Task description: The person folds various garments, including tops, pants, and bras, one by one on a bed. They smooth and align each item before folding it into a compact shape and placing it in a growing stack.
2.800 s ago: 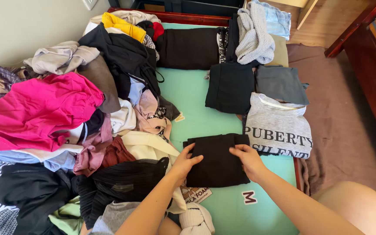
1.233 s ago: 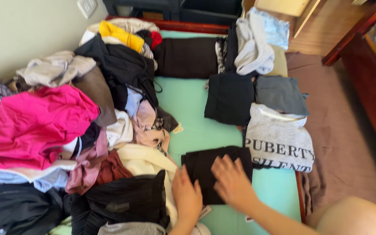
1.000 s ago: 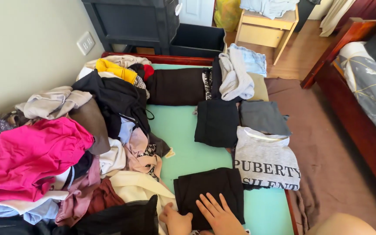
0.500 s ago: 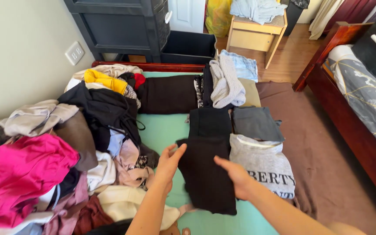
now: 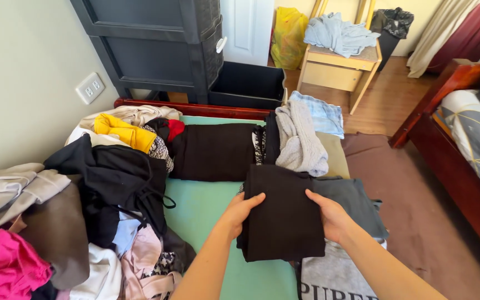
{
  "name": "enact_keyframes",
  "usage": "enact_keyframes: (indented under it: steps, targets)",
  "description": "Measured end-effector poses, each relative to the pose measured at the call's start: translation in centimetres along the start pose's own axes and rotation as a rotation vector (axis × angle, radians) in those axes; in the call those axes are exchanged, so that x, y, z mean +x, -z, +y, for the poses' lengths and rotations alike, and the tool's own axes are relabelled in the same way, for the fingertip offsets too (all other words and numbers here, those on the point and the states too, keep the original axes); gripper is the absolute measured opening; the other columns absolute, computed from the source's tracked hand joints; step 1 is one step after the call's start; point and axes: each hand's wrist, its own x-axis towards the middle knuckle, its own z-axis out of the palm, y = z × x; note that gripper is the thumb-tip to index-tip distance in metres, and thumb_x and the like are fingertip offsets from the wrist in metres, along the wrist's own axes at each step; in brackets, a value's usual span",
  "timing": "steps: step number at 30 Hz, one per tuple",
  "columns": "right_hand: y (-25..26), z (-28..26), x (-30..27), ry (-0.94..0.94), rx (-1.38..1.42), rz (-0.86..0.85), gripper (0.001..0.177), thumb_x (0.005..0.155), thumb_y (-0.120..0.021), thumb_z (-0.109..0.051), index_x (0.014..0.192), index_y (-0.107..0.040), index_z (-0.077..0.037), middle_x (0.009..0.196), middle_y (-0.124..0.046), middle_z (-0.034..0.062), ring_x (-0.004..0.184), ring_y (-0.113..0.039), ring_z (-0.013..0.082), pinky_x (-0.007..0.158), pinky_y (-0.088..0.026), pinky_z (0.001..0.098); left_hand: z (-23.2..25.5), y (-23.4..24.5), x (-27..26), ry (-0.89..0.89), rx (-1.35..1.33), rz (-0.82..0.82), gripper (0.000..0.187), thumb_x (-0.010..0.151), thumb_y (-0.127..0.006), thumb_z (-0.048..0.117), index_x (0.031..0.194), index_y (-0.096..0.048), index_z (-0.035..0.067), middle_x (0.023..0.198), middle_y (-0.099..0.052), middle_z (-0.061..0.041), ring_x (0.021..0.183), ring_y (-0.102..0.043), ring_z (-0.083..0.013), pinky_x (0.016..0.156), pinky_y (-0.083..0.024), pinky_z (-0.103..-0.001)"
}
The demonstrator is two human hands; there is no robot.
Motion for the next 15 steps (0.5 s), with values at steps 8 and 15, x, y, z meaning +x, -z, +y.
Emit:
enact_keyframes:
  steps: [8, 15]
  targets:
    - [1.5, 3.6, 4.5, 0.475, -0.367, 0.410, 0.043, 0.092, -0.069, -0.019, 0.131, -0.058, -0.004, 0.129, -0.066, 0.0178, 0.114, -0.065, 0.0292, 0.099, -0.051, 0.0426, -4.3, 1.8, 4.9, -0.082, 0.082, 0.116, 0.053, 0.092, -0.068, 0.028, 0.138, -0.058, 0.005, 0.132, -0.070, -0.012, 0.118, -0.066, -0.0242, 0.100, -0.052, -0.038]
    - [-5.8, 6.8, 2.1, 1.398, -1.437, 0.536, 0.053, 0.096, -0.059, -0.033, 0.147, -0.049, -0.024, 0.157, -0.045, 0.0157, 0.143, -0.041, 0.0371, 0.116, -0.033, 0.0563, -6.3, 2.1, 6.9, -0.175, 0.062, 0.178, 0.052, 0.091, -0.066, 0.023, 0.137, -0.058, 0.000, 0.126, -0.069, -0.017, 0.111, -0.068, -0.0275, 0.094, -0.055, -0.040]
